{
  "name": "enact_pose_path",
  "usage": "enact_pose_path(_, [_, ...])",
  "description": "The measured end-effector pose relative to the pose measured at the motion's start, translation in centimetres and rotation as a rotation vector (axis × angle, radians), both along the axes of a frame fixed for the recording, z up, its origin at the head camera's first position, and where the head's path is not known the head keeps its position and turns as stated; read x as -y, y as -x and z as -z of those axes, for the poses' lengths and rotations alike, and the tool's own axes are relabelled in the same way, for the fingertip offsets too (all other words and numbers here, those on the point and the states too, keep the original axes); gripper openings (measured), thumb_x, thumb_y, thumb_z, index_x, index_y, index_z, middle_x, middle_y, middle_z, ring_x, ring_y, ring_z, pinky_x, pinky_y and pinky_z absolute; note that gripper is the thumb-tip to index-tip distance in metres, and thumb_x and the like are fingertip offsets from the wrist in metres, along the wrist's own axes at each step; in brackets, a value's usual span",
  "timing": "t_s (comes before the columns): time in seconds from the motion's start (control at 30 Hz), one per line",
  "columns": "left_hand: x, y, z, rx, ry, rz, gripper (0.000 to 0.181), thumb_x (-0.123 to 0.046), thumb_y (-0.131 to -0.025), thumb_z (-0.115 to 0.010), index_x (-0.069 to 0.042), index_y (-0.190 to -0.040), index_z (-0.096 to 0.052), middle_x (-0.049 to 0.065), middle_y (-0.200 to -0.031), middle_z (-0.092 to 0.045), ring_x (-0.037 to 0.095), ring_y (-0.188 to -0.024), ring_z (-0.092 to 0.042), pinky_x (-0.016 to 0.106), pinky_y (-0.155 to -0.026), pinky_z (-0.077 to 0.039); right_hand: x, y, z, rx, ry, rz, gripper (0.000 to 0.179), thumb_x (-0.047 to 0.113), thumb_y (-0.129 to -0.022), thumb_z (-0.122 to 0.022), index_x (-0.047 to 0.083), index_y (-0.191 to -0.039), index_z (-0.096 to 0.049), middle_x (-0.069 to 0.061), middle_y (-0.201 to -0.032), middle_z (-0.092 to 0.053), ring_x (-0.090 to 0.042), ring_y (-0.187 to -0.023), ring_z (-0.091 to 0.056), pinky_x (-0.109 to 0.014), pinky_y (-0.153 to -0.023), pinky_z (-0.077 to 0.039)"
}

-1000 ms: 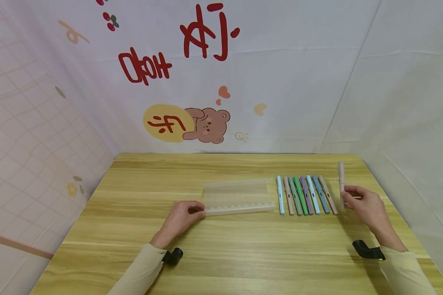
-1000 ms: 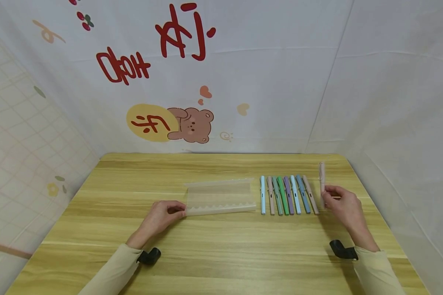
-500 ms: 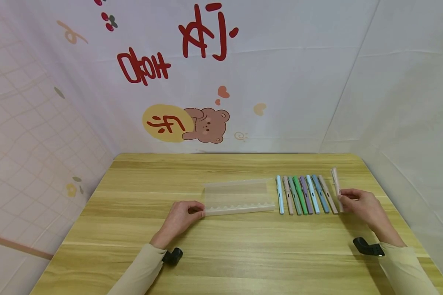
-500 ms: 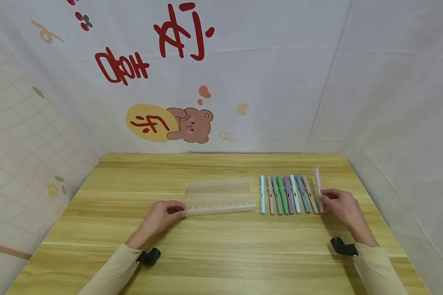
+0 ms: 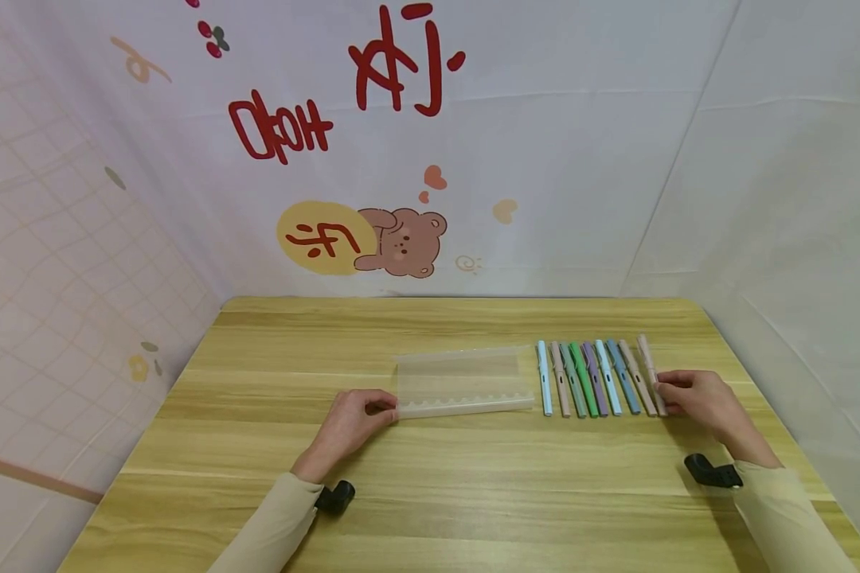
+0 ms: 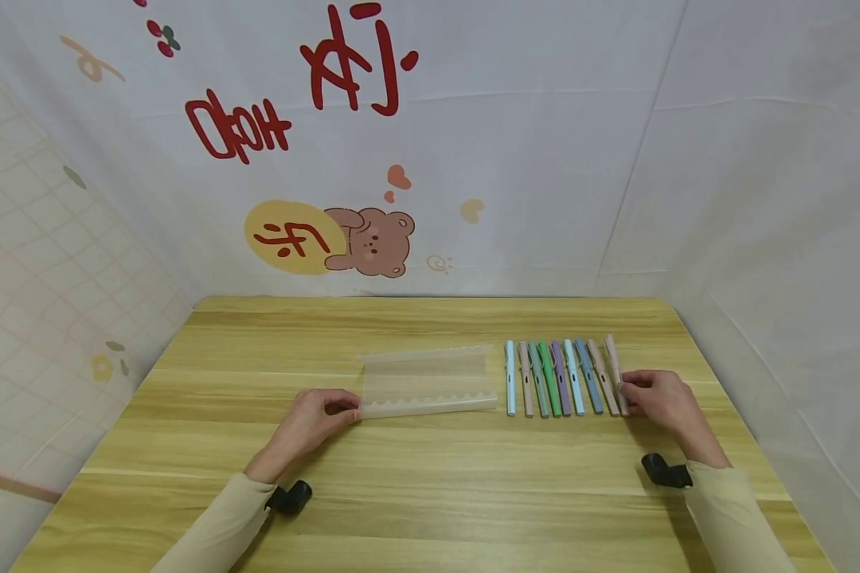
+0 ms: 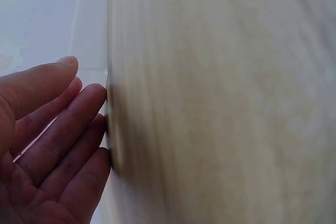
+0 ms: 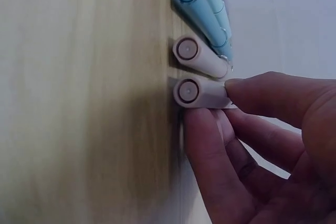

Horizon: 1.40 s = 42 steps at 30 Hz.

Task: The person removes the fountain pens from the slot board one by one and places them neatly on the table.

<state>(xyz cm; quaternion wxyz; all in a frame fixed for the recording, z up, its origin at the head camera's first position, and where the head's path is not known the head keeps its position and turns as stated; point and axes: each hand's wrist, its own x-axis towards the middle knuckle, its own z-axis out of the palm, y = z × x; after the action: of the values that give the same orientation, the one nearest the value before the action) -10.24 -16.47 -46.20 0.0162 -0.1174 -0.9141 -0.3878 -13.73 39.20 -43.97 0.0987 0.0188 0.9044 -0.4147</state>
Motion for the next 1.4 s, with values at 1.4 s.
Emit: enact_pose_path(1.4, [-0.19,0.3,-0.27,0.026,0.02,-0.012,0.01,-0.016,-0.089,-0.083,-0.015,-0.099,-0.082,-0.003,-0.101,-0.078,0.018,-0.096,-0.072,0.043,-0.089,-0.055,-0.05,0.32,-0.4,-0.011,-0.244,0.017,0.058,0.039,-0.104,-0.061,-0.012,-0.131,-0.063,-0.015,-0.103,-0.077,-0.012,-0.084,-0.068,-0.033,-0.074,-0.053])
